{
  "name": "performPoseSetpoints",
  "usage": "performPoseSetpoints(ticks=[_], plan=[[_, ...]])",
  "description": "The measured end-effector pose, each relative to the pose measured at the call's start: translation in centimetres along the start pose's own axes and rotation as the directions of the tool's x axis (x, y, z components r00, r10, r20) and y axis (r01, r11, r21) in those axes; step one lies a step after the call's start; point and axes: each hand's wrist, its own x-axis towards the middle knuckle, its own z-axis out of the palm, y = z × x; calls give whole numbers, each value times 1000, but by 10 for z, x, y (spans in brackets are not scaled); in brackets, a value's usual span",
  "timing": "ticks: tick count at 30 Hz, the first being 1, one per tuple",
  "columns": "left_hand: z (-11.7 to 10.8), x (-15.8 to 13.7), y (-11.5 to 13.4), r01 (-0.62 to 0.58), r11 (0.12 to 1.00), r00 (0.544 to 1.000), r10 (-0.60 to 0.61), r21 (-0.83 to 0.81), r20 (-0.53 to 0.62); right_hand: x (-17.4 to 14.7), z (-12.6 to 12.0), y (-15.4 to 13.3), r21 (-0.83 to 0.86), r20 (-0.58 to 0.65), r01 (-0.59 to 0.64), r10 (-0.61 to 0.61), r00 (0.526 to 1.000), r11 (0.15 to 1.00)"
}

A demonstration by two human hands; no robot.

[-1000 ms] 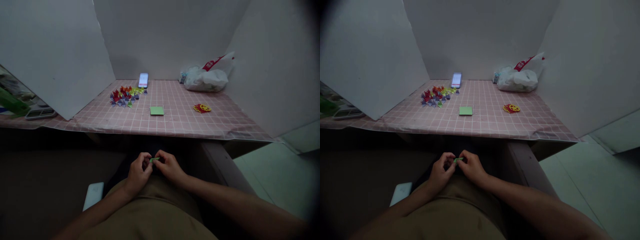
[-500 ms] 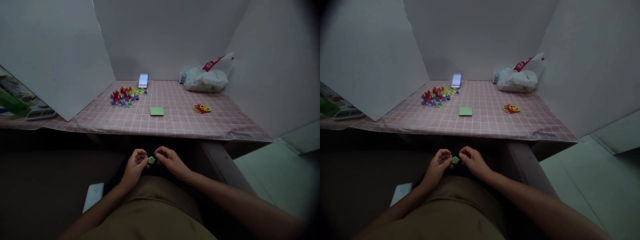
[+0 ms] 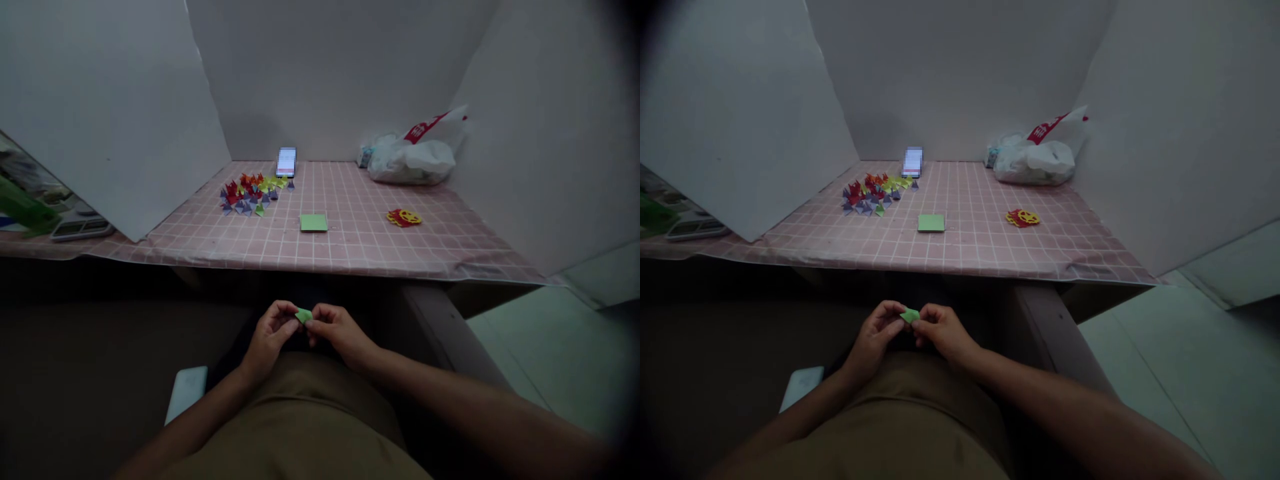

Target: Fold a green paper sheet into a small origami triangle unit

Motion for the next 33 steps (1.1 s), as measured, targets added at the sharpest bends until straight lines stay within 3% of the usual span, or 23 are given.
performPoseSetpoints(ticks=[3, 7, 13, 19, 33], plan=[[3, -1, 1, -9, 1000, 1000, 8, 16, 25, 0, 1, 1, 4, -19, 31, -31, 999, 999], [4, 0, 3, -82, 985, 996, 85, 149, -13, 0, 1, 2, -69, 45, 59, -56, 997, 996], [1, -1, 4, -104, 965, 995, 102, 239, 25, 1, 2, 0, -133, 22, 205, -204, 979, 970], [3, -1, 1, -38, 985, 999, 41, 166, -12, -1, 1, 1, -250, 20, 250, -253, 967, 935], [1, -3, 4, 17, 999, 996, -13, 39, -86, -2, 3, 3, -175, 21, 296, -297, 955, 939]])
